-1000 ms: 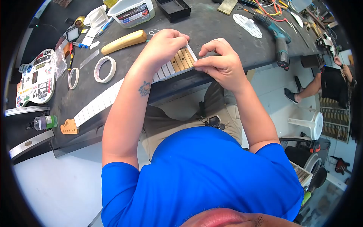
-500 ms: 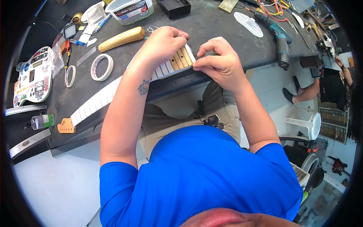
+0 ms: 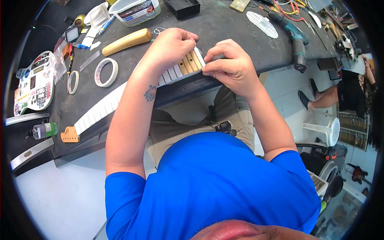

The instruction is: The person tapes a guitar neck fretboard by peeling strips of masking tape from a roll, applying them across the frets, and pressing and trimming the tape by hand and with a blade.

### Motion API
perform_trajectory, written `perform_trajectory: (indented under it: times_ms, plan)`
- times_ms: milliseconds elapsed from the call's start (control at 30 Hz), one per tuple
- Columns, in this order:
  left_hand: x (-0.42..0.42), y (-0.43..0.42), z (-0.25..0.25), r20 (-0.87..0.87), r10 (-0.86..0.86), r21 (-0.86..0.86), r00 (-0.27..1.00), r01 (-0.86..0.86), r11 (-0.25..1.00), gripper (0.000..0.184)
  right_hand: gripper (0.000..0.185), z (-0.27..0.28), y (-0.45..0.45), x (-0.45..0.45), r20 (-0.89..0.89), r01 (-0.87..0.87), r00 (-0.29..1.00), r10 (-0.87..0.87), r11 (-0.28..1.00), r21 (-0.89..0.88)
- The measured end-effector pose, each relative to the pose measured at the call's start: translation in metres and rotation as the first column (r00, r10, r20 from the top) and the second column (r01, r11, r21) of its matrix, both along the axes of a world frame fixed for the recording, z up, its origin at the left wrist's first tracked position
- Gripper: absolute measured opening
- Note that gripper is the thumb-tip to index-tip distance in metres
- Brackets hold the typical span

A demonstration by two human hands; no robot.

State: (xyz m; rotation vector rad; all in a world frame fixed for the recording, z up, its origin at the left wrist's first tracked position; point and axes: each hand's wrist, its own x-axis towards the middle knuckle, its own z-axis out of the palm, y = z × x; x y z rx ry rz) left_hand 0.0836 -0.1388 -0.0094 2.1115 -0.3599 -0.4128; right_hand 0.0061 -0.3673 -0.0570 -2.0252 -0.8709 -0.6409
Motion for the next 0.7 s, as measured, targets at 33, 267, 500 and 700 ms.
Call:
perform_trajectory:
  times_ms: [33, 267, 500, 700]
  plan:
    - [0.0001, 0.0000, -0.0009, 0.005, 0.000, -0.001, 1.000, 0.000, 1.000, 0.029, 0.021, 0.0004, 0.0006, 0.0003, 0.005, 0.005, 1.000, -0.005, 1.000, -0.001]
    - [0.0002, 0.0000, 0.0021, 0.028, -0.025, 0.051, 0.999, 0.024, 0.998, 0.031, 0.020, -0.0025, -0.0005, 0.0018, 0.003, -0.006, 1.000, 0.006, 1.000, -0.008]
    - [0.0010, 0.0005, 0.0017, 0.010, -0.016, 0.036, 1.000, 0.016, 0.999, 0.031, 0.023, -0.0025, -0.0021, 0.0024, -0.026, -0.036, 0.999, 0.036, 0.999, -0.016]
    - [-0.0001, -0.0016, 0.0034, 0.015, -0.001, 0.036, 1.000, 0.001, 0.999, 0.030, 0.025, -0.0031, -0.0012, 0.0025, -0.045, -0.014, 0.999, 0.014, 1.000, -0.018]
